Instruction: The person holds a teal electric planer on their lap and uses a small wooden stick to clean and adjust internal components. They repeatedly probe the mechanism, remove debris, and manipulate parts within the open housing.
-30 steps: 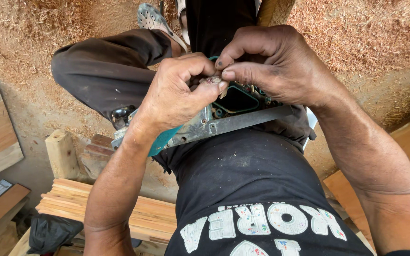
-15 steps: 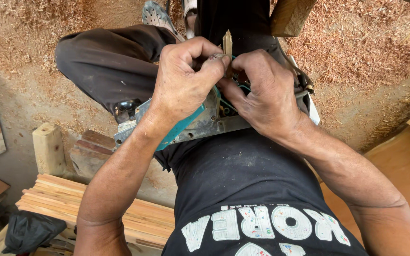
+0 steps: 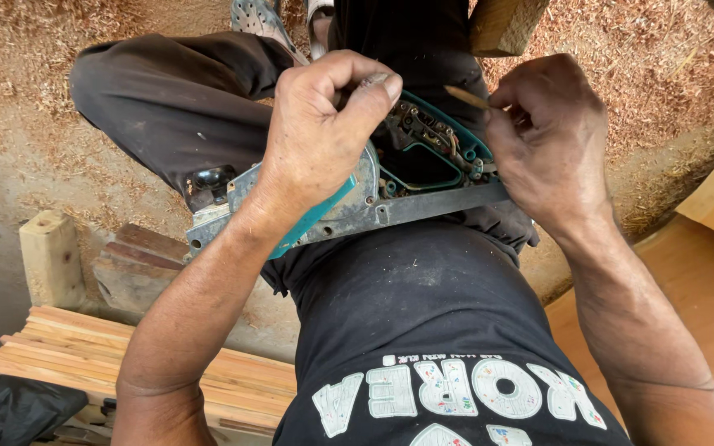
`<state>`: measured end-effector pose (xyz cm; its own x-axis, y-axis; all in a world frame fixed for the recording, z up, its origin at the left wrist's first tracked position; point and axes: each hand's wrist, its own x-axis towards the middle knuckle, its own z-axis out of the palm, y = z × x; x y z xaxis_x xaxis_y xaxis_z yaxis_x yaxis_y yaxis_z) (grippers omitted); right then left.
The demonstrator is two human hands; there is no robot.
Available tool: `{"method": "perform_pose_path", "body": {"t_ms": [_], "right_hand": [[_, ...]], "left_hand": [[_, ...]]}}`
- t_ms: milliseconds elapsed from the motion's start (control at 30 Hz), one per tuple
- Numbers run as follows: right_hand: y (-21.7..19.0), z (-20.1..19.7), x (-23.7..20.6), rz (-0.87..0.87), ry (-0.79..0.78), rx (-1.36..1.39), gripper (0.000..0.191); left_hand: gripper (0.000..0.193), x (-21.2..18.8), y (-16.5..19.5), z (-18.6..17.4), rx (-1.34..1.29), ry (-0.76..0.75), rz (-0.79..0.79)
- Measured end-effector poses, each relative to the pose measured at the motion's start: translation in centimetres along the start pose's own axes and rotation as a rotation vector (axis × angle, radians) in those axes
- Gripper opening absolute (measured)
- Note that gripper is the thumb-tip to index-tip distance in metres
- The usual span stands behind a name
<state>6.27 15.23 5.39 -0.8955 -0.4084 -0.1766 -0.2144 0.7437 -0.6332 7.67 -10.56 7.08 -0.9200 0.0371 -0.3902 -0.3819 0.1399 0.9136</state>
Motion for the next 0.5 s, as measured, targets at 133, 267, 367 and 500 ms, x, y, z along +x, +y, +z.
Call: {"method": "perform_pose_path", "body": {"t_ms": [133,267,367,500], "right_hand": [[-0.3,0.7,-1.5,-0.045,-0.019,0.010,0.016],[-2.0,0.4,-2.6,0.005,-0.084,-0.037,0.010],[-2.8,0.1,-3.2,-0.059,-0.065,0.000,0.017],[-1.7,1.6,-2.6,-0.050,-0.078,-0.047,0.019]], "left_hand": [[0.016,-0.2,0.0,-0.4,-0.056,-0.004,-0.081],[0.015,-1.4,0.5,-0.5,-0.099,-0.004,-0.079],[0.013,-2.6,0.2,-0.4,-0.155,-0.001,-0.031],[0.009,-3.8,-0.8,-0.5,-0.172,-0.006,0.108]]}}
